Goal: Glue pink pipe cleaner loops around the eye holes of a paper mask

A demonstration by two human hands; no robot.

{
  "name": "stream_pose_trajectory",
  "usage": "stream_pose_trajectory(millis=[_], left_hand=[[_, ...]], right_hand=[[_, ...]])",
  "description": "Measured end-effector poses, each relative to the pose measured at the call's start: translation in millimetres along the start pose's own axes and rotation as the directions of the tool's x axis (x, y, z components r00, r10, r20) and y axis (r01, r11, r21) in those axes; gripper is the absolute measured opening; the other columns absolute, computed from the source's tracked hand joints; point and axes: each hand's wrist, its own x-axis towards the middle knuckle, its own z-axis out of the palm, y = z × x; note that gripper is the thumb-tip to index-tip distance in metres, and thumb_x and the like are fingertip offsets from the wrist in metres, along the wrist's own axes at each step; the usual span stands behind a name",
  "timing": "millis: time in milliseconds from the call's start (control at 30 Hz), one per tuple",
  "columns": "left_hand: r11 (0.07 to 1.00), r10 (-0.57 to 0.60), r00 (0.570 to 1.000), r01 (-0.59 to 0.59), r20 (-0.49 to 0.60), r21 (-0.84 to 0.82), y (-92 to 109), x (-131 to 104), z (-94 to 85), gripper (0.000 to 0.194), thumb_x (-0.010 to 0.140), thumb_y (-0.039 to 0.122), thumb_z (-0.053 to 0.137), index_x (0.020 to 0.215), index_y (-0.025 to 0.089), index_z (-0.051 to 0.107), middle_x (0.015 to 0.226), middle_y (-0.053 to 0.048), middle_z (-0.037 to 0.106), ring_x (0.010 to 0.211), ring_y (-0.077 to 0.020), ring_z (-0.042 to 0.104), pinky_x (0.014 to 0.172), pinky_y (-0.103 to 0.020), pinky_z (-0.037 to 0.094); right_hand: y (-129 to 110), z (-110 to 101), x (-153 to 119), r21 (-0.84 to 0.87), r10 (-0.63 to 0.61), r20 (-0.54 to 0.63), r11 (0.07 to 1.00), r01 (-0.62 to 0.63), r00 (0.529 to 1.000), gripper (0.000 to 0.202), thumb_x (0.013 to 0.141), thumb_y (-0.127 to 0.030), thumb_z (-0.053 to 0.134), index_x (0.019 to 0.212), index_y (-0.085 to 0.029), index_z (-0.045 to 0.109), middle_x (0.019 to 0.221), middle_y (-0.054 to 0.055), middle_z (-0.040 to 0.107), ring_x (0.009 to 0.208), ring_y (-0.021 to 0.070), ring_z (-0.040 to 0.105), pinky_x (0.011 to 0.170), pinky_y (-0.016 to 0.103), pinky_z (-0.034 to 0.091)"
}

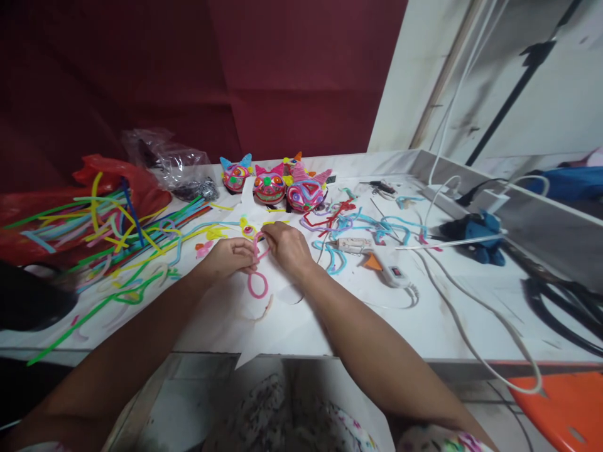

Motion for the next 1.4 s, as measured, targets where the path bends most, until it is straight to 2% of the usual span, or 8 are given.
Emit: stream_pose_trajectory(millis=[233,500,700,800,900,1067,1200,1400], left_hand=[[0.997,-0.056,0.998,0.054,0.028,0.062,6,-4,1.9,0.023,0.066,-0.004,0.078,0.076,0.014,0.068,0.058,0.001,0.072,0.052,-0.0156,0.07,0.055,-0.023,0.06],[0.994,-0.088,0.994,0.083,0.072,0.077,8,-5,2.4,0.024,0.064,0.0,0.08,0.074,0.015,0.066,0.057,0.001,0.072,0.052,-0.0155,0.07,0.054,-0.023,0.06],[0.995,-0.088,0.99,0.082,0.106,0.057,6,-4,1.3,0.025,0.063,0.003,0.085,0.076,0.015,0.067,0.057,0.0,0.073,0.05,-0.0147,0.069,0.054,-0.023,0.06],[0.996,-0.08,0.99,0.075,0.117,0.045,3,-4,0.8,0.026,0.064,0.004,0.086,0.076,0.016,0.067,0.058,0.0,0.074,0.051,-0.0148,0.069,0.055,-0.024,0.06],[0.998,-0.069,0.991,0.066,0.118,0.025,1,-4,0.2,0.026,0.065,0.005,0.088,0.076,0.016,0.067,0.059,-0.001,0.074,0.052,-0.0151,0.07,0.058,-0.025,0.061],[0.998,-0.049,0.996,0.053,0.076,-0.042,1,-4,-1.3,0.031,0.063,0.008,0.094,0.079,0.015,0.068,0.062,-0.002,0.074,0.056,-0.0179,0.072,0.059,-0.027,0.062],[0.996,-0.046,0.999,0.048,0.027,-0.079,2,-4,-1.0,0.031,0.064,0.005,0.094,0.079,0.014,0.068,0.063,-0.002,0.073,0.057,-0.0174,0.072,0.059,-0.026,0.062],[0.983,-0.064,0.998,0.061,-0.015,-0.174,3,-5,2.6,0.029,0.065,0.003,0.093,0.079,0.013,0.069,0.063,-0.003,0.073,0.057,-0.0155,0.07,0.059,-0.024,0.062]], right_hand=[[2,-5,-4,-0.214,-0.082,0.059,0.972,0.093,0.995,0.024,0.105,-0.016,0.057,0.111,-0.023,0.08,0.115,0.013,0.081,0.108,0.0267,0.075,0.095,0.035,0.054],[4,-1,-5,-0.239,-0.123,0.045,0.962,0.13,0.991,0.023,0.101,-0.01,0.056,0.1,-0.021,0.077,0.102,0.011,0.081,0.092,0.0238,0.075,0.083,0.031,0.053],[1,0,-6,-0.123,-0.1,-0.006,0.988,0.098,0.995,0.021,0.095,-0.008,0.057,0.092,-0.022,0.074,0.091,0.007,0.079,0.082,0.021,0.071,0.08,0.03,0.051],[1,1,-6,-0.029,-0.047,-0.036,0.999,0.046,0.998,0.02,0.093,-0.011,0.058,0.089,-0.022,0.074,0.086,0.004,0.078,0.079,0.0202,0.07,0.079,0.03,0.052],[6,2,-4,0.094,0.031,-0.041,0.995,-0.027,0.999,0.019,0.094,-0.017,0.058,0.092,-0.023,0.076,0.076,0.001,0.075,0.067,0.0184,0.068,0.072,0.029,0.054],[16,3,-1,0.287,0.165,-0.039,0.946,-0.148,0.985,0.025,0.097,-0.032,0.054,0.1,-0.023,0.078,0.074,0.0,0.074,0.06,0.0182,0.066,0.058,0.029,0.055],[16,1,0,0.392,0.225,-0.018,0.898,-0.2,0.974,0.023,0.092,-0.034,0.059,0.095,-0.021,0.078,0.075,0.002,0.076,0.064,0.0184,0.07,0.058,0.027,0.055],[8,1,-1,0.484,0.273,0.028,0.838,-0.252,0.962,0.02,0.085,-0.037,0.065,0.084,-0.021,0.074,0.068,0.001,0.072,0.059,0.0169,0.066,0.053,0.026,0.051]])
